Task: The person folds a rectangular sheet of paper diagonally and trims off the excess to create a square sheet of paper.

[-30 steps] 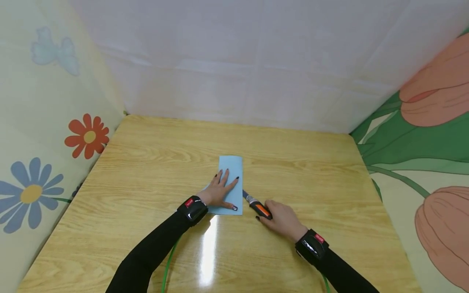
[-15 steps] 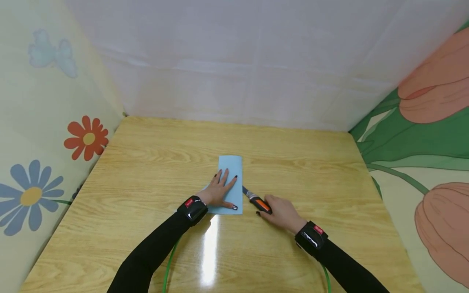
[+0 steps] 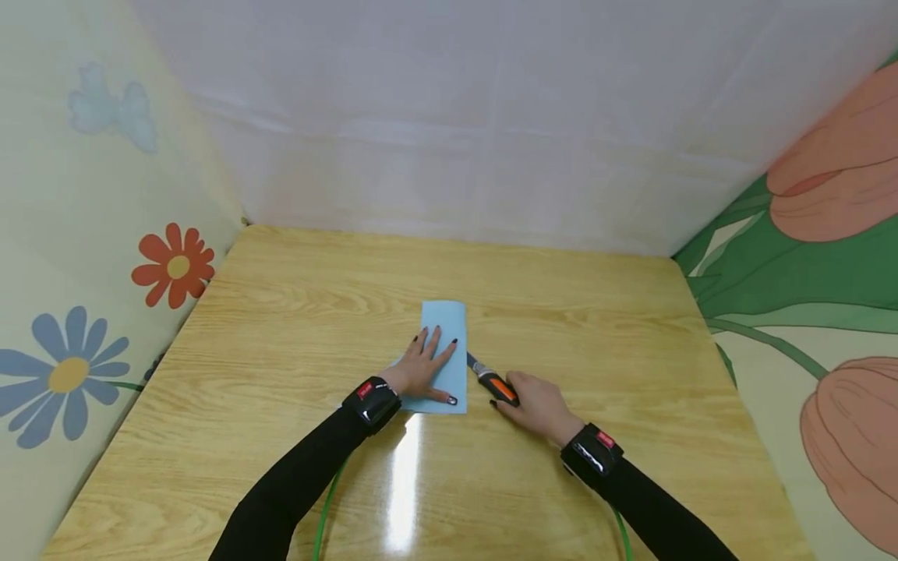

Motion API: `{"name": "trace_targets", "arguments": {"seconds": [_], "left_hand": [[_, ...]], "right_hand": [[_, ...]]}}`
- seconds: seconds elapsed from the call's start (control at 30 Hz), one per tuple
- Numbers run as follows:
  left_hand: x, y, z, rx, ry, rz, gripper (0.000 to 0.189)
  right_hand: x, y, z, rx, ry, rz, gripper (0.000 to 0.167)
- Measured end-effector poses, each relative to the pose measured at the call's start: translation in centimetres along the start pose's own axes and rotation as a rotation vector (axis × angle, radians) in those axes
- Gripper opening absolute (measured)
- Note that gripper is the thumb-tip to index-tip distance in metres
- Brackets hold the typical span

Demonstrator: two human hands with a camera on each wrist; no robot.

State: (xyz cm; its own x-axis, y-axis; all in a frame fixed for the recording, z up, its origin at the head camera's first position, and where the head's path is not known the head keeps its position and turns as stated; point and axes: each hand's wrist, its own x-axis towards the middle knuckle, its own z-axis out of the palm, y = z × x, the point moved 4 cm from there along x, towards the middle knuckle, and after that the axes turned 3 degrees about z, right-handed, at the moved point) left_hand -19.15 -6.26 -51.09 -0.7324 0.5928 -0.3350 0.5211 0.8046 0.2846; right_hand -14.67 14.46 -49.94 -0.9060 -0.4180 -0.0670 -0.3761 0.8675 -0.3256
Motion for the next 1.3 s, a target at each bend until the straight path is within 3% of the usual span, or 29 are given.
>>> {"name": "trace_targets", "arguments": {"seconds": [0.33, 0.6, 0.9, 1.13, 1.3], "left_hand": [[0.0, 0.1, -0.1, 0.007, -0.007, -0.017, 0.098], [0.0, 0.2, -0.1, 0.018, 0.013, -0.013, 0.099], [-0.4, 1.0, -1.5, 0.105, 0.063, -0.061, 0.107], [-0.8, 1.1, -2.2, 0.135, -0.021, -0.033, 0.083], [-0.2, 1.4, -2.9, 0.165, 0.026, -0.025, 0.075]], "right_hand": [[0.0, 0.3, -0.2, -0.011, 0.025, 0.010, 0.028], [0.8, 0.3, -0.1, 0.001, -0.011, 0.057, 0.028], [0.8, 0.3, -0.3, -0.013, -0.029, 0.063, 0.027], [0.4, 0.2, -0.3, -0.026, -0.046, 0.040, 0.028], [0.1, 0.1, -0.6, -0.026, -0.046, 0.032, 0.028]]}}
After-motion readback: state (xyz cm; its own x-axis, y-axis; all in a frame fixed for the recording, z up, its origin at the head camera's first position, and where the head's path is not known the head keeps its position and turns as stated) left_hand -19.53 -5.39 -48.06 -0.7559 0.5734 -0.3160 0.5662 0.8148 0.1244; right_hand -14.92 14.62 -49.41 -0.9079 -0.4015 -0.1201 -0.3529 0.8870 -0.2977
